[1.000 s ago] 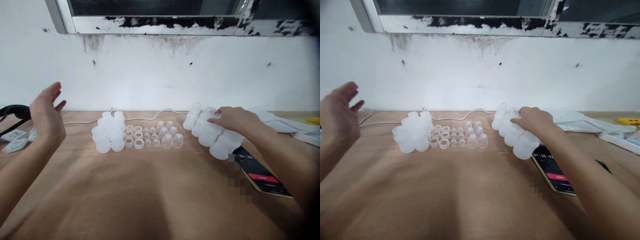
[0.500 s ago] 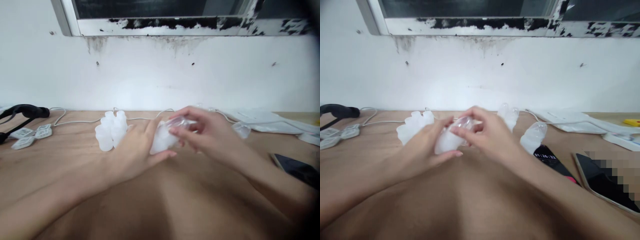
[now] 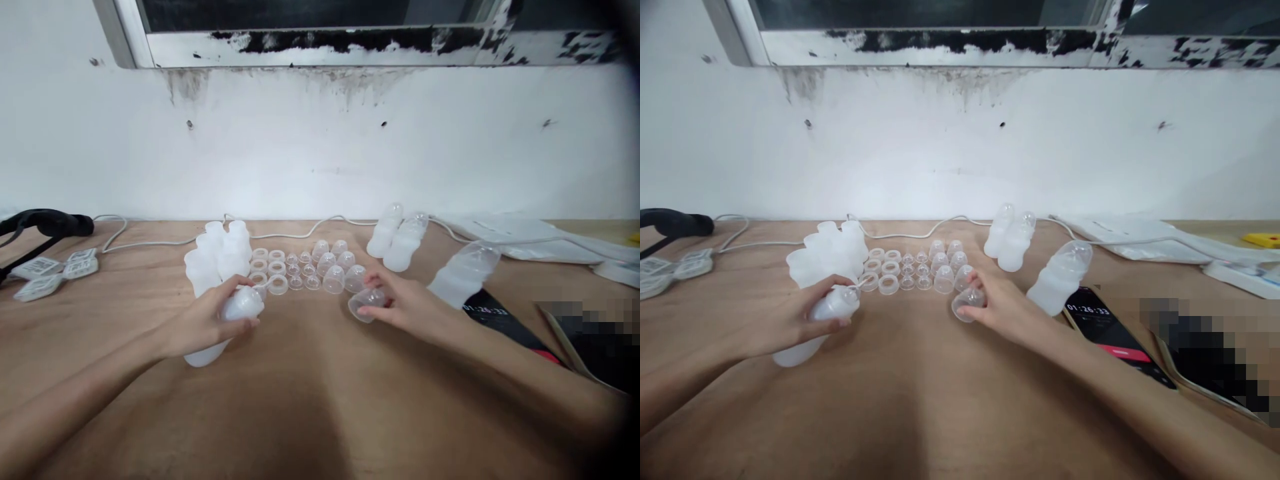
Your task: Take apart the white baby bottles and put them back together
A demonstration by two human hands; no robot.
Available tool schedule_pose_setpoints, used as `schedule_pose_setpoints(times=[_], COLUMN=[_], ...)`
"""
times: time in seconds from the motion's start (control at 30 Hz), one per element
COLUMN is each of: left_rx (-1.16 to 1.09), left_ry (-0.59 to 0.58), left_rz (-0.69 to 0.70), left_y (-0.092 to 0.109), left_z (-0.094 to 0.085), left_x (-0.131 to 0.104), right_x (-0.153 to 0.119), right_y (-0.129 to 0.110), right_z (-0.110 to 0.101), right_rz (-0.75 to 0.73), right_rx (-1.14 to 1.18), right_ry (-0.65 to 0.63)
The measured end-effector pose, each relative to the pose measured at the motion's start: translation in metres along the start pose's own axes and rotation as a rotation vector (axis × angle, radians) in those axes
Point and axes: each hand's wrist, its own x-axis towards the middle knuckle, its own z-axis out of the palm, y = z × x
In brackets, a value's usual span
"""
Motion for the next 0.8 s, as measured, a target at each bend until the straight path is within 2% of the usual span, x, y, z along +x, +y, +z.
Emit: schedule_pose_setpoints(times=[0.1, 0.17, 0.27, 0.33, 0.37, 0.4, 0.5, 0.57, 0.6, 0.7, 0.8], left_rx=[0.005, 0.017, 0.068, 0.154, 0.210, 0.269, 0.422, 0.513, 0.555, 0.625, 0.633], left_ry=[0.036, 0.020, -0.001, 0.007, 0.008, 0.010, -0.006, 0.011, 0.043, 0.146, 0.113], left_rz=[0.023, 0.026, 0.056, 0.109, 0.150, 0.196, 0.328, 0.374, 0.385, 0.358, 0.296], left_y=[0.003, 0.006, 0.008, 0.009, 0.011, 0.013, 0.025, 0.031, 0.032, 0.031, 0.028], left_z=[-0.002, -0.002, 0.002, 0.009, 0.013, 0.017, 0.030, 0.034, 0.035, 0.033, 0.028], left_x=[-0.002, -0.004, -0.004, -0.001, 0.001, 0.005, 0.018, 0.027, 0.030, 0.040, 0.046], right_x=[0.003, 0.004, 0.001, -0.004, -0.006, -0.007, -0.005, 0.000, 0.002, 0.009, 0.013], right_y=[0.016, 0.016, -0.002, -0.022, -0.033, -0.043, -0.066, -0.072, -0.073, -0.073, -0.073], right_z=[0.022, 0.028, 0.023, 0.018, 0.017, 0.017, 0.023, 0.028, 0.029, 0.029, 0.027], right_rz=[-0.019, -0.010, 0.010, -0.070, -0.135, -0.176, -0.164, -0.118, -0.101, -0.077, -0.091], right_rx=[-0.176, -0.248, -0.399, -0.382, -0.294, -0.170, 0.260, 0.443, 0.479, 0.414, 0.295], right_ry=[0.043, 0.097, 0.238, 0.313, 0.286, 0.194, -0.290, -0.491, -0.511, -0.384, -0.294])
